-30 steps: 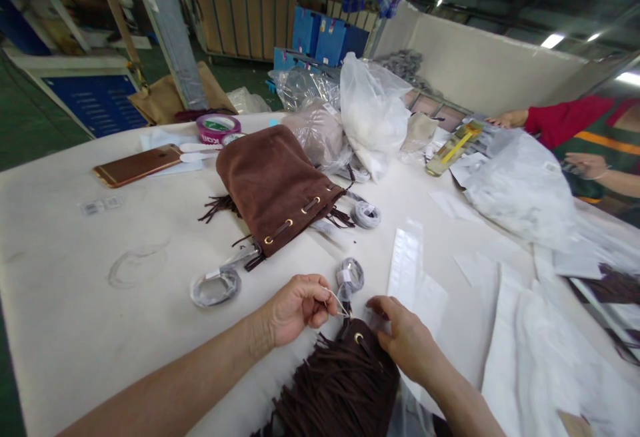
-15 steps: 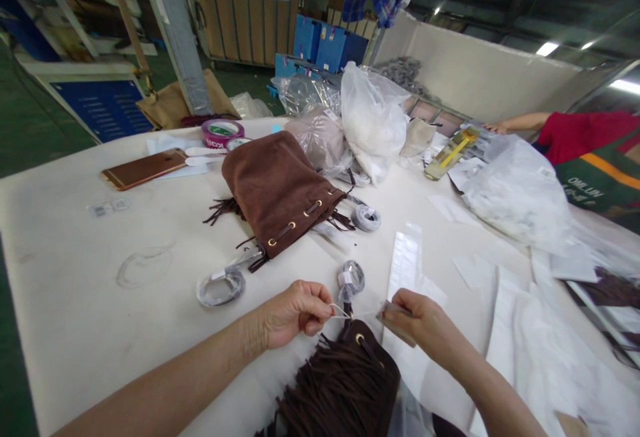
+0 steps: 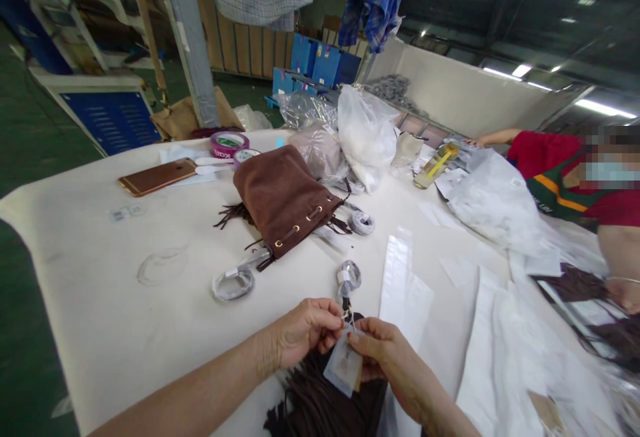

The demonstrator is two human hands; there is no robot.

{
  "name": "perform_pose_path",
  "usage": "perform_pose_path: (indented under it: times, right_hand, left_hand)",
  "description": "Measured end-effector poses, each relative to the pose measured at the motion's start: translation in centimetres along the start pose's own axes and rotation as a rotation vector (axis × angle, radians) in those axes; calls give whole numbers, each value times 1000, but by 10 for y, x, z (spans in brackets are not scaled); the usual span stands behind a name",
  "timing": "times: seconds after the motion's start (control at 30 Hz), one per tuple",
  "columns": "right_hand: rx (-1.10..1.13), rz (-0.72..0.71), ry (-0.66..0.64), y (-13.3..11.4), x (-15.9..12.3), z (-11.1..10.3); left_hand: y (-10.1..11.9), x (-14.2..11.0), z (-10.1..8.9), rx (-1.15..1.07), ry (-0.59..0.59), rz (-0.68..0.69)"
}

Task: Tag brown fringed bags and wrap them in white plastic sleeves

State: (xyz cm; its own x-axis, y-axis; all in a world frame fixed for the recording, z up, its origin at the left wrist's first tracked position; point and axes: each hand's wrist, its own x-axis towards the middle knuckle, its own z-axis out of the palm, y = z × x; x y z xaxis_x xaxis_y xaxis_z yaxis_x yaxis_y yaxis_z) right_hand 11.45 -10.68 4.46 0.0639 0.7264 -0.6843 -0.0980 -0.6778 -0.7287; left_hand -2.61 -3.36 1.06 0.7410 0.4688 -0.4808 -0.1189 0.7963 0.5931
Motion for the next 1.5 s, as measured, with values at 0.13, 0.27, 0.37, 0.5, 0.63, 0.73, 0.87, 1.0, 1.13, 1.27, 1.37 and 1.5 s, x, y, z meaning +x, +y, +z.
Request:
perform_pose_path:
  times: [0.13,0.27,0.37,0.5,0.63,0.73,0.87,1.0,1.13,1.27,1.37,1.5]
  right_hand:
    - [11,-20,45,3,-5,4]
    - [175,-25,58,9,-8,7]
    - [303,-5,60,11,-5,11]
    - [416,-12,95,8,1,19]
    - [470,-46,149,4,6,27]
    - [503,-77,169,5,7,33]
    - [508,-61,129,8,5,37]
    - [481,-32,81,10,2,36]
    - [477,-119,189,11,-1,36]
    - [500,-183,303,15,-1,36]
    - [538,-209,359,20,1,37]
    - [563,-234,380,21,1,37]
  left_hand:
    - [-3,-4,1,-17,15,32]
    - [-2,-11,-4,-24,11,59]
    - [-1,-20,-8,2,3,77]
    - [3,-37,-10,141,35,99]
    - [-1,-52,-6,310,21,91]
    - [-10,-58,0,489,-47,91]
    - [-16,-56,4,657,53,297]
    - [-8,-45,0,574,183,341]
    - [9,-42,-12,706,409,400]
    - [25,-52,-31,845,511,424]
    - [33,-61,-47,915,595,399]
    - [37,-69,-64,971,660,360]
